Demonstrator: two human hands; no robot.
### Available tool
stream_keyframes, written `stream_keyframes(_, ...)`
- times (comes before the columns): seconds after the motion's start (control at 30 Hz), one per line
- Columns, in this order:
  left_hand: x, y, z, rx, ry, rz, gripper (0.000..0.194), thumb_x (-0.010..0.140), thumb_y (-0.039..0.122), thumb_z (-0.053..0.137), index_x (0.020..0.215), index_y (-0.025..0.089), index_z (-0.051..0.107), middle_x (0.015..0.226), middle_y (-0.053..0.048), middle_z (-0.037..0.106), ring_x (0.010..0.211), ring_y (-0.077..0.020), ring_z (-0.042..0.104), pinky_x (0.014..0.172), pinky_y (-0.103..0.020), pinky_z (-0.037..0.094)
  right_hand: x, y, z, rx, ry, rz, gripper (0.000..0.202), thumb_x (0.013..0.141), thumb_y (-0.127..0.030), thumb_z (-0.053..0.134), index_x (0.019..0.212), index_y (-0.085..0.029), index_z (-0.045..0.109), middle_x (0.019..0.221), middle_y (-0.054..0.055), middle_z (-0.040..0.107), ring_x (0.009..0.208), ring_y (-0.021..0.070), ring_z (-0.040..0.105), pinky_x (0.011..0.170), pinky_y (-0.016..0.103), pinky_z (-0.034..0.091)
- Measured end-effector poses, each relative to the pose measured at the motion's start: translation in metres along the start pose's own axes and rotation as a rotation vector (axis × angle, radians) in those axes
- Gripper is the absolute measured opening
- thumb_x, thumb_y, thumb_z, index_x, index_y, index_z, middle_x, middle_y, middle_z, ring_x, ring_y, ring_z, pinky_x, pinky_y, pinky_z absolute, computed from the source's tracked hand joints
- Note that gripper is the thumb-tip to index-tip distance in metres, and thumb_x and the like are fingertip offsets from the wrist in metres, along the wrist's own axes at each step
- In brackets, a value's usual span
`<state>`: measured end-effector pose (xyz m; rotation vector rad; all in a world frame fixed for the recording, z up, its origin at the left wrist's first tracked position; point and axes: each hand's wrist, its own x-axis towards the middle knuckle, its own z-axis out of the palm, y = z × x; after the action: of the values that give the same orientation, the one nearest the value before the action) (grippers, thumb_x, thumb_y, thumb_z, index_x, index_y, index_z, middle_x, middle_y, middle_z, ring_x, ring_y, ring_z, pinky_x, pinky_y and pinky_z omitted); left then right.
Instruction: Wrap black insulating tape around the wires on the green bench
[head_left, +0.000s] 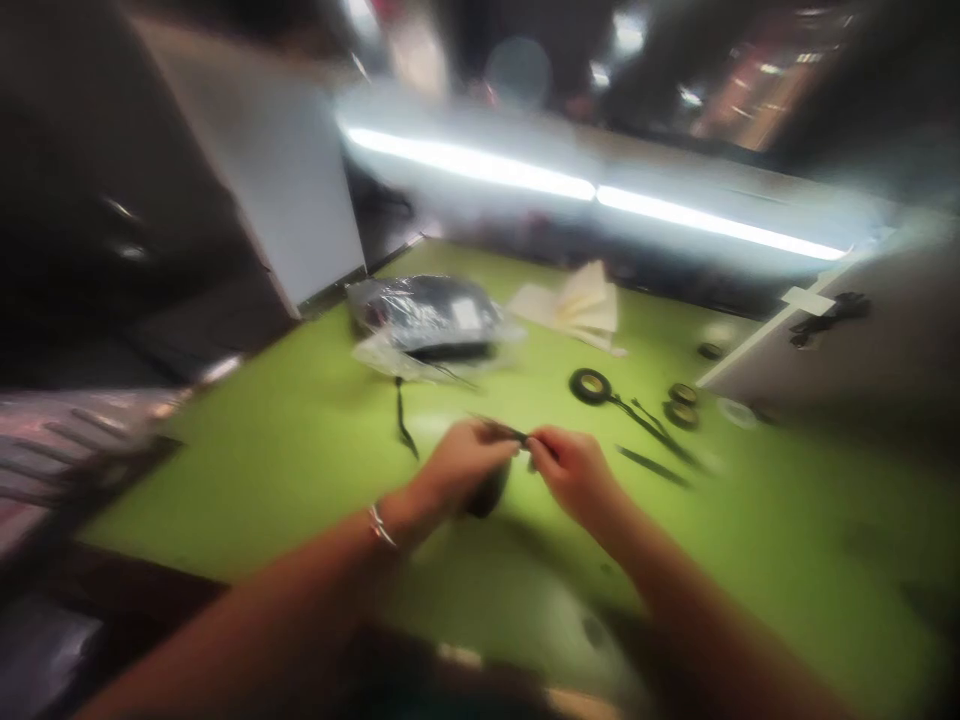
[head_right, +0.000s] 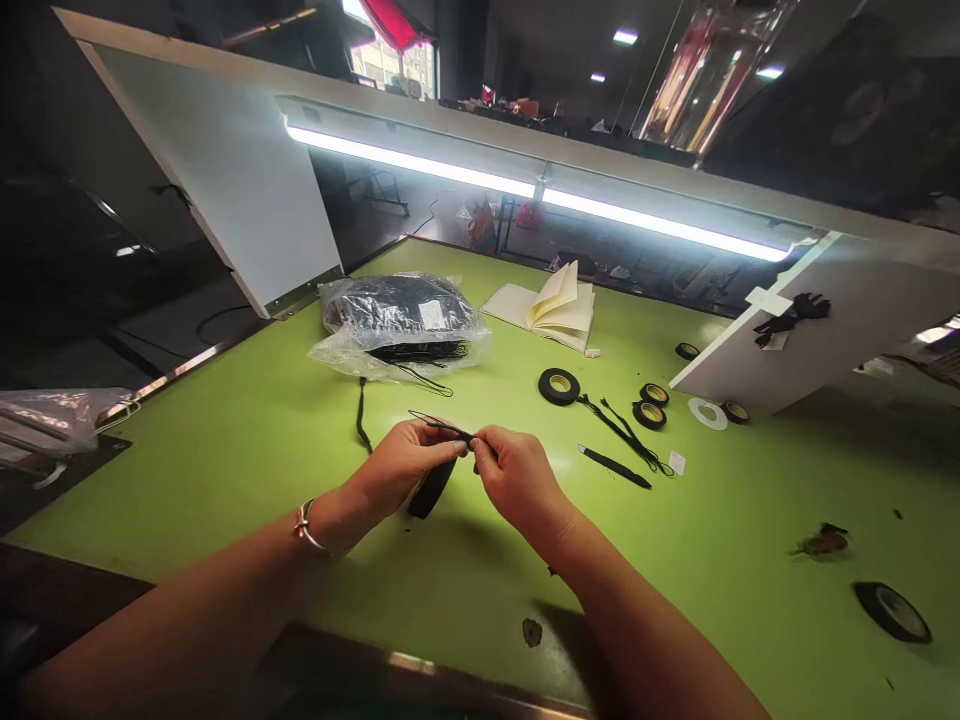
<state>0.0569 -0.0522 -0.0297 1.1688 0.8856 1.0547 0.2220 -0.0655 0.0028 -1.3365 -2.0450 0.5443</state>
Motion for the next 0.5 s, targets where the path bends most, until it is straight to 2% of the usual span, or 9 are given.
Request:
stream_keyframes(0.1,0.002,-0.002,-0.003,0.052,0.013,-0.033,0.019,0.072,0.028,0.071,0.083,0.012,0.073,0.079,-0.006,0.073,0.074,-0.0184,0.064,0.068,-0.027,0.046,-0.002,0.003,0.004,-0.105,0.058,-0.074,0.017,0.087,-0.019,0.052,0.073,-0.019,0.062,0.064,0.0,0.065,0.057,0.0115,0.057,0.058,0.022,0.039)
stream_keyframes(0.27,0.002,-0.002,-0.002,-0.06,0.05,-0.065,0.02,0.067,0.027,0.075,0.081,0.013,0.073,0.081,-0.006,0.074,0.079,-0.0189,0.064,0.076,-0.028,0.046,-0.004,0.009,0.008,-0.26,0.135,-0.195,0.018,0.091,-0.019,0.048,0.08,-0.019,0.062,0.07,0.003,0.066,0.062,0.0137,0.059,0.061,0.023,0.04)
stream_keyframes(0.4,0.002,-0.003,-0.003,-0.074,0.087,-0.088,0.016,0.066,0.027,0.074,0.075,0.013,0.072,0.074,-0.005,0.072,0.073,-0.0169,0.061,0.071,-0.027,0.044,-0.003,0.012,0.009,-0.284,0.135,-0.274,0.017,0.092,-0.019,0.048,0.084,-0.019,0.062,0.071,0.002,0.066,0.064,0.0135,0.059,0.061,0.022,0.039)
stream_keyframes(0.5,0.002,-0.005,-0.003,-0.078,0.1,-0.11,0.015,0.065,0.027,0.073,0.072,0.013,0.072,0.072,-0.005,0.071,0.07,-0.016,0.059,0.067,-0.027,0.042,-0.004,0.012,0.011,-0.375,0.169,-0.311,0.02,0.09,-0.013,0.045,0.08,-0.018,0.061,0.065,0.002,0.063,0.059,0.0129,0.055,0.057,0.022,0.037)
